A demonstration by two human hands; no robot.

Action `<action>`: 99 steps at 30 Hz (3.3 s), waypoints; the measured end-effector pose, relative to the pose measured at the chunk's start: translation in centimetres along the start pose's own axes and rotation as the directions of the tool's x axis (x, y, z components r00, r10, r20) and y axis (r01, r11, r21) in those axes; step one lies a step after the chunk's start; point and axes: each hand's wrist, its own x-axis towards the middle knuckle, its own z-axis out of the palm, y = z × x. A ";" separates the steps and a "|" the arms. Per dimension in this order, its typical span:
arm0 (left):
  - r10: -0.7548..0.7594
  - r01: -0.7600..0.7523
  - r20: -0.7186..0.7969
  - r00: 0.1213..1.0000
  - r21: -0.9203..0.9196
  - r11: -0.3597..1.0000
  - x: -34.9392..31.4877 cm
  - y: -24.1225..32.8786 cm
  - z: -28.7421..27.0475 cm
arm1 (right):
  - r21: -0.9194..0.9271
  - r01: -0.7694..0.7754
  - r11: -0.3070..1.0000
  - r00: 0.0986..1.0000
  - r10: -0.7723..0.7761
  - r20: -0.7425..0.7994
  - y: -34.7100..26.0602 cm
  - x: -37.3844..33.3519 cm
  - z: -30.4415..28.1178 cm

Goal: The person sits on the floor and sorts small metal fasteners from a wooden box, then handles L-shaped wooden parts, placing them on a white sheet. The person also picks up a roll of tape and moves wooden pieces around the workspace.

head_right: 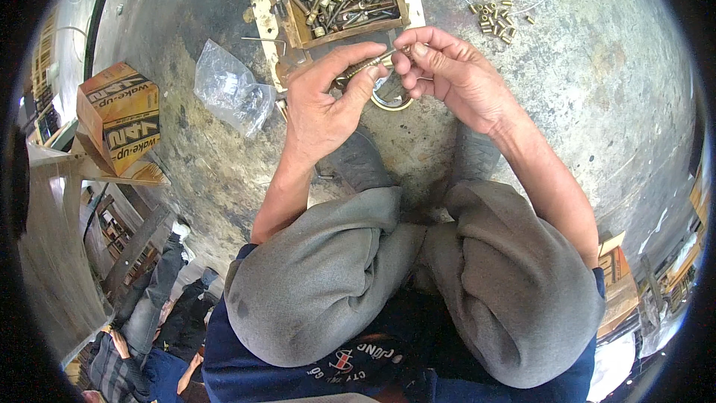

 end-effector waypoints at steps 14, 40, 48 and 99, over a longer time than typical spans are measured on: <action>0.056 -0.053 -0.037 0.998 0.074 0.996 0.0 0.2 -0.1 | -0.235 0.117 0.965 0.976 -0.155 -0.150 0.4 0.1 1.2; -0.187 0.258 0.182 0.965 -0.578 0.774 -1.3 -2.0 0.4 | -0.971 0.194 0.142 0.865 -0.492 0.100 -0.7 -0.8 3.3; -0.110 0.134 0.110 0.988 -0.249 0.959 -2.7 -2.6 0.3 | -0.975 0.221 0.038 0.928 -0.315 0.198 0.0 -1.0 2.7; -0.530 0.677 0.432 0.730 -0.564 0.473 -4.5 -3.5 -0.2 | -0.854 0.436 -0.284 0.867 -0.121 0.483 0.5 -0.6 3.2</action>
